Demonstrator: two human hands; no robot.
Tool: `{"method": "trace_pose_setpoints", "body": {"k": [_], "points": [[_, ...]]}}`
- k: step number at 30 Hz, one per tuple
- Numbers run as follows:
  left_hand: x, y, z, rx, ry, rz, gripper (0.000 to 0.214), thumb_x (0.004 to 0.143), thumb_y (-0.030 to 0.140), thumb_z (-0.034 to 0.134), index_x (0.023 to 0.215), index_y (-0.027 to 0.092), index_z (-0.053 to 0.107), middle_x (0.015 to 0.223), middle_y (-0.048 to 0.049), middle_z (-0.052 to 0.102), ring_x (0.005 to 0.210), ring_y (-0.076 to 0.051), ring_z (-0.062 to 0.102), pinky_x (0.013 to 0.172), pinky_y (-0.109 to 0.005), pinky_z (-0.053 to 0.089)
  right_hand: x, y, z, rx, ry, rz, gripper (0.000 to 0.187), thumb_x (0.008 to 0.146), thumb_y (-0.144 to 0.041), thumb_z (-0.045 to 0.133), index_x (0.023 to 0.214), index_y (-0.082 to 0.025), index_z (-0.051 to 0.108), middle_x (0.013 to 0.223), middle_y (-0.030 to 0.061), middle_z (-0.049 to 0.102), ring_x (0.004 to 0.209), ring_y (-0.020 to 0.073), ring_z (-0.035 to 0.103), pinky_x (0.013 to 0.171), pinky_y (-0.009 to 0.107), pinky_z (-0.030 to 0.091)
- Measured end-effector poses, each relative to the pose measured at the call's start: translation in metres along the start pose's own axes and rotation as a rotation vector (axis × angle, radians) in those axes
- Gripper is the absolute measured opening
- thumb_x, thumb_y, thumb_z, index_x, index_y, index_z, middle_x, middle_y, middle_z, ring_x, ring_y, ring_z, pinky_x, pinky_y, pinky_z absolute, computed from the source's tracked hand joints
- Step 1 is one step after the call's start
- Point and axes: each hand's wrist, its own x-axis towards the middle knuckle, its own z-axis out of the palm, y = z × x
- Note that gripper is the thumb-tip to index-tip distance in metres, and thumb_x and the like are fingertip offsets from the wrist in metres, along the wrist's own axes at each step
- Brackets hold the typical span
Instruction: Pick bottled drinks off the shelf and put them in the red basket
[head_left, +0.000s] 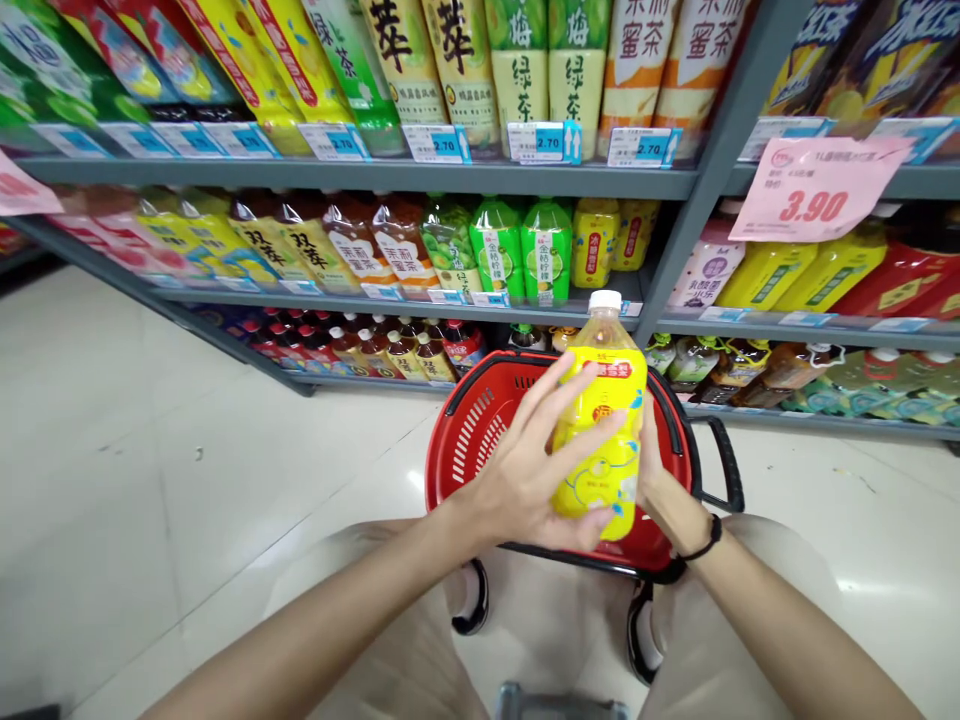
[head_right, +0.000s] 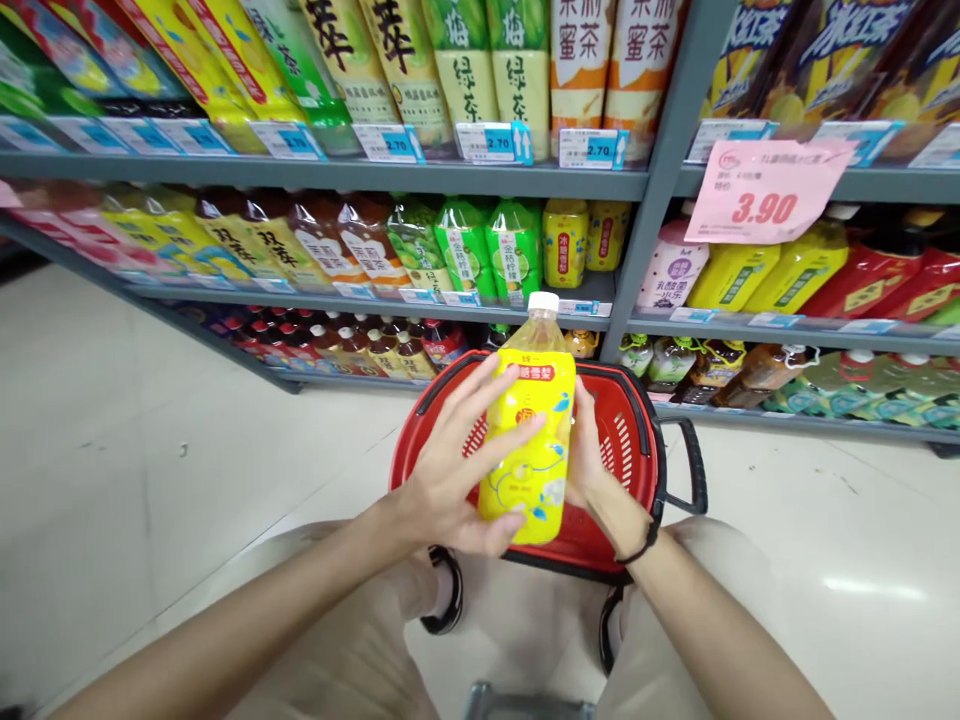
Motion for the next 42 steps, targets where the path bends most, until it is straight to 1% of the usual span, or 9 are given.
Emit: {"method": "trace_pose_setpoints", "body": {"k": [5, 11, 18, 25, 31, 34, 37, 39, 42], "points": [[0.003, -0.012, 0.002, -0.046, 0.014, -0.111, 0.073, 0.094, 0.040, 0.072, 0.160, 0.015, 0.050, 0.166, -0.0244, 0.045, 0.156, -0.044, 0.043, 0.125, -0.070, 0.040, 0.000, 0.003, 0.002, 0.301, 0.068, 0.059, 0.080, 0.086, -0.087, 0.050, 0.124, -0.023, 0.079, 0.112, 0.0116, 0.083, 0.119, 0.0375, 0.074, 0.102, 0.051, 0.060], [0.000, -0.028, -0.008, -0.096, 0.089, -0.190, 0.058, 0.096, 0.021, 0.071, 0.153, 0.024, 0.061, 0.154, -0.0165, 0.061, 0.142, -0.034, 0.060, 0.120, -0.060, 0.049, 0.004, 0.012, 0.000, 0.353, 0.012, 0.077, 0.071, 0.083, -0.082, 0.063, 0.121, -0.024, 0.079, 0.108, 0.0100, 0.084, 0.114, 0.0360, 0.076, 0.099, 0.049, 0.062], [-0.009, -0.032, 0.002, -0.493, 0.268, -0.670, 0.044, 0.101, 0.034, 0.075, 0.144, 0.027, 0.068, 0.152, -0.0127, 0.062, 0.144, -0.030, 0.059, 0.106, -0.041, 0.063, 0.005, 0.022, -0.003, 0.133, 0.117, 0.006, 0.069, 0.074, -0.078, 0.084, 0.106, -0.018, 0.077, 0.097, 0.0104, 0.083, 0.081, 0.0269, 0.078, 0.074, 0.038, 0.062], [-0.003, -0.036, 0.014, -0.750, 0.355, -1.013, 0.061, 0.077, 0.037, 0.097, 0.128, 0.020, 0.071, 0.135, -0.0122, 0.075, 0.124, -0.029, 0.073, 0.109, -0.043, 0.060, 0.006, 0.025, -0.003, -0.150, 0.222, -0.113, 0.062, 0.070, -0.069, 0.090, 0.103, -0.020, 0.072, 0.101, 0.0075, 0.079, 0.088, 0.0248, 0.072, 0.077, 0.035, 0.057], [0.011, -0.035, -0.001, -0.999, 0.400, -1.159, 0.057, 0.073, 0.044, 0.099, 0.119, 0.019, 0.075, 0.128, -0.0122, 0.078, 0.116, -0.032, 0.077, 0.103, -0.046, 0.064, 0.011, 0.019, -0.012, -0.013, 0.023, -0.165, 0.054, 0.082, -0.073, 0.079, 0.104, -0.023, 0.073, 0.109, 0.0051, 0.079, 0.101, 0.0252, 0.074, 0.090, 0.035, 0.057], [0.012, -0.038, -0.010, -1.096, 0.389, -1.200, 0.063, 0.075, 0.058, 0.095, 0.118, 0.018, 0.074, 0.116, -0.0127, 0.081, 0.107, -0.033, 0.079, 0.094, -0.047, 0.067, 0.010, 0.019, -0.012, 0.144, -0.102, 0.018, 0.066, 0.079, -0.085, 0.071, 0.104, -0.024, 0.076, 0.105, 0.0073, 0.081, 0.108, 0.0299, 0.076, 0.094, 0.042, 0.060], [0.010, -0.042, -0.014, -1.137, 0.379, -1.227, 0.070, 0.073, 0.070, 0.091, 0.116, 0.017, 0.074, 0.106, -0.0122, 0.082, 0.105, -0.034, 0.080, 0.092, -0.047, 0.067, 0.004, 0.022, -0.003, 0.271, -0.273, 0.234, 0.073, 0.069, -0.085, 0.077, 0.108, -0.023, 0.079, 0.101, 0.0111, 0.083, 0.111, 0.0354, 0.077, 0.095, 0.050, 0.062], [0.009, -0.044, -0.013, -1.148, 0.345, -1.236, 0.074, 0.073, 0.076, 0.088, 0.115, 0.016, 0.074, 0.102, -0.0130, 0.082, 0.106, -0.036, 0.079, 0.093, -0.048, 0.067, -0.001, 0.024, 0.005, 0.310, -0.333, 0.285, 0.075, 0.064, -0.081, 0.083, 0.109, -0.021, 0.080, 0.099, 0.0125, 0.083, 0.111, 0.0372, 0.078, 0.095, 0.053, 0.062], [0.007, -0.045, -0.010, -1.119, 0.329, -1.212, 0.073, 0.074, 0.079, 0.085, 0.110, 0.016, 0.075, 0.098, -0.0129, 0.082, 0.107, -0.036, 0.079, 0.092, -0.047, 0.066, -0.004, 0.029, 0.015, 0.306, -0.289, 0.270, 0.074, 0.060, -0.080, 0.086, 0.104, -0.021, 0.080, 0.099, 0.0125, 0.084, 0.107, 0.0367, 0.079, 0.096, 0.051, 0.062]]}}
